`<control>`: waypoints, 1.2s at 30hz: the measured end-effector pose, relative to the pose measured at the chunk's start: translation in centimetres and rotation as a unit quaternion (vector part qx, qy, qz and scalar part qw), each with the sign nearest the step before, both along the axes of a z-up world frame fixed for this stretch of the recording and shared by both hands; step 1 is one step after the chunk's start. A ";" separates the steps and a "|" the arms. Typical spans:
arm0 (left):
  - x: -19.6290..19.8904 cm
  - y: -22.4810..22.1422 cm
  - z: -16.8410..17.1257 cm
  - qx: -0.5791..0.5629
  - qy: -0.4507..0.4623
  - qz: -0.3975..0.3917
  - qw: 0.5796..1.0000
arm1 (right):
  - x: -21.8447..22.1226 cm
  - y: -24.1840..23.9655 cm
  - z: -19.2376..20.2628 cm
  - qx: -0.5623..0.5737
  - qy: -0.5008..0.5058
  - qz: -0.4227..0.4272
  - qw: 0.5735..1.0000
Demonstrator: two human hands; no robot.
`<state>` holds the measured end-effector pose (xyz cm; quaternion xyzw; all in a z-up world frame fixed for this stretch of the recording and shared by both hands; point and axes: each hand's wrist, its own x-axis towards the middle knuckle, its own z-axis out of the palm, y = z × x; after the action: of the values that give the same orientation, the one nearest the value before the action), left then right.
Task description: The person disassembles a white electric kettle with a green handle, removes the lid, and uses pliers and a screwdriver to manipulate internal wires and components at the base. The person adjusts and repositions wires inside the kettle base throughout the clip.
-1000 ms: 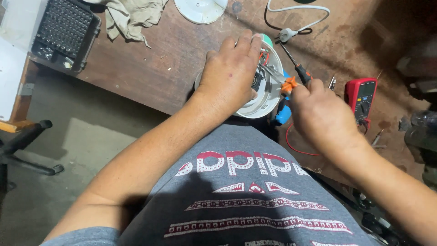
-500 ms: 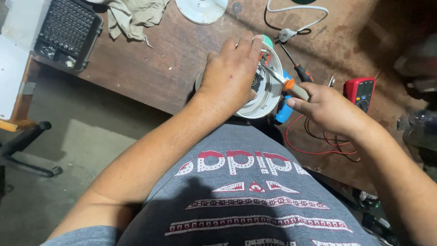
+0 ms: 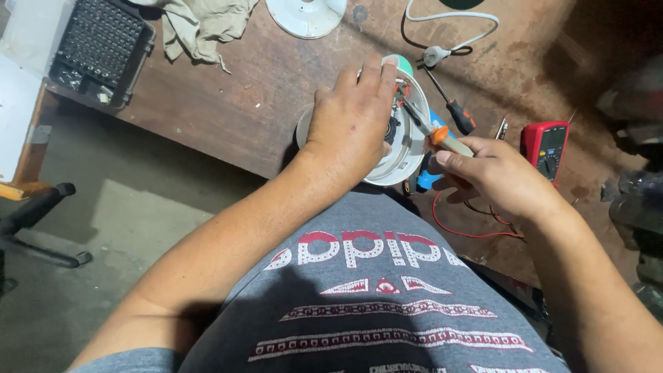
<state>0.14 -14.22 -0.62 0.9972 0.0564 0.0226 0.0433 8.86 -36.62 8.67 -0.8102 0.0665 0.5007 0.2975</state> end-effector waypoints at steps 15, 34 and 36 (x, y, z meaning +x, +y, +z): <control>-0.7 -2.3 0.1 0.050 -0.033 0.052 0.997 | -0.7 -1.1 -1.1 0.055 0.036 -0.048 0.997; -1.3 -2.5 0.8 0.061 -0.021 0.026 0.998 | -3.4 -2.8 -3.6 0.268 0.177 -0.295 0.900; -1.3 -2.5 0.8 0.053 -0.019 0.023 0.998 | -3.0 -1.1 -1.2 0.086 0.089 -0.171 0.977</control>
<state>-1.19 -16.73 0.23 0.9959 0.0772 0.0455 -0.0089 5.82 -37.72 7.43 -0.7106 0.1870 0.5160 0.4402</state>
